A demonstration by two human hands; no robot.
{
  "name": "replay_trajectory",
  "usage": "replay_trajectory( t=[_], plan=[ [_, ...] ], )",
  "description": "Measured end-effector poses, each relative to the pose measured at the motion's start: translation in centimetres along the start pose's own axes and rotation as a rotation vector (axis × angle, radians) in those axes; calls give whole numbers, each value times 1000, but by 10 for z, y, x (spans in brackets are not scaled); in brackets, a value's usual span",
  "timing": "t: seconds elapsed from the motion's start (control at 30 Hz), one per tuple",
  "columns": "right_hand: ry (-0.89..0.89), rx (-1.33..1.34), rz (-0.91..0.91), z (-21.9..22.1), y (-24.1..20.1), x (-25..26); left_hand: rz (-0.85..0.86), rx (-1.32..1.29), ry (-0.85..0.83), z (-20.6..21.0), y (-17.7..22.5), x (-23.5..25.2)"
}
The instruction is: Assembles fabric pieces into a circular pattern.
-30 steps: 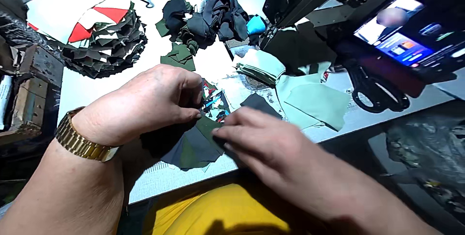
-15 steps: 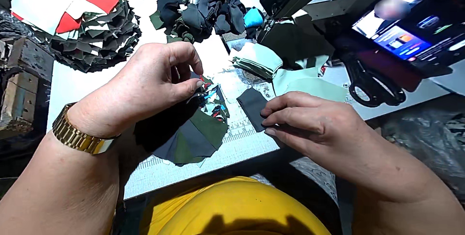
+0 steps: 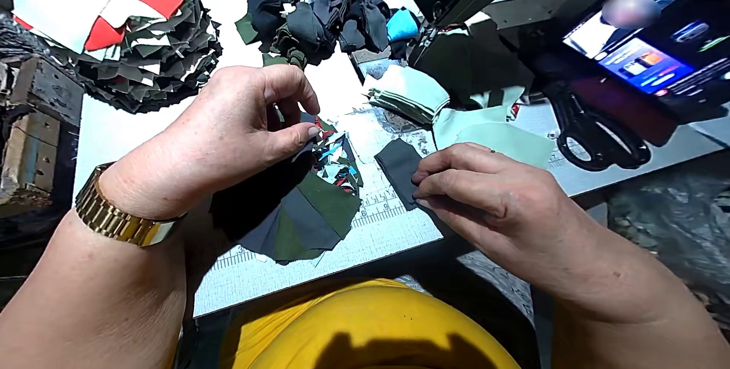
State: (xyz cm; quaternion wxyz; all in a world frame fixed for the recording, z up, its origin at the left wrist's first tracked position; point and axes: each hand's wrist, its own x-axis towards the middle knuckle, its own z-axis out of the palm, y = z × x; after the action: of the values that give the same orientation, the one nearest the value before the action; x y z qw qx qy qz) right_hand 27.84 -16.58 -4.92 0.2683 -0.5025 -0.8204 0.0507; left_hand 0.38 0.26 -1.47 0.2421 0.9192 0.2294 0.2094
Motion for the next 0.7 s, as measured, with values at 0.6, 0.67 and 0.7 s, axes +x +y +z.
replay_trajectory(
  t=[0.6, 0.67, 0.7],
  plan=[
    [278, 172, -61, -11, -25, 58, 88, -516, -13, 8, 8, 8],
    [287, 285, -62, -12, -36, 62, 112, -573, -58, 11, 12, 7],
    [301, 323, -49, -12, -41, 63, 127, -616, -91, 11, 14, 7]
  ],
)
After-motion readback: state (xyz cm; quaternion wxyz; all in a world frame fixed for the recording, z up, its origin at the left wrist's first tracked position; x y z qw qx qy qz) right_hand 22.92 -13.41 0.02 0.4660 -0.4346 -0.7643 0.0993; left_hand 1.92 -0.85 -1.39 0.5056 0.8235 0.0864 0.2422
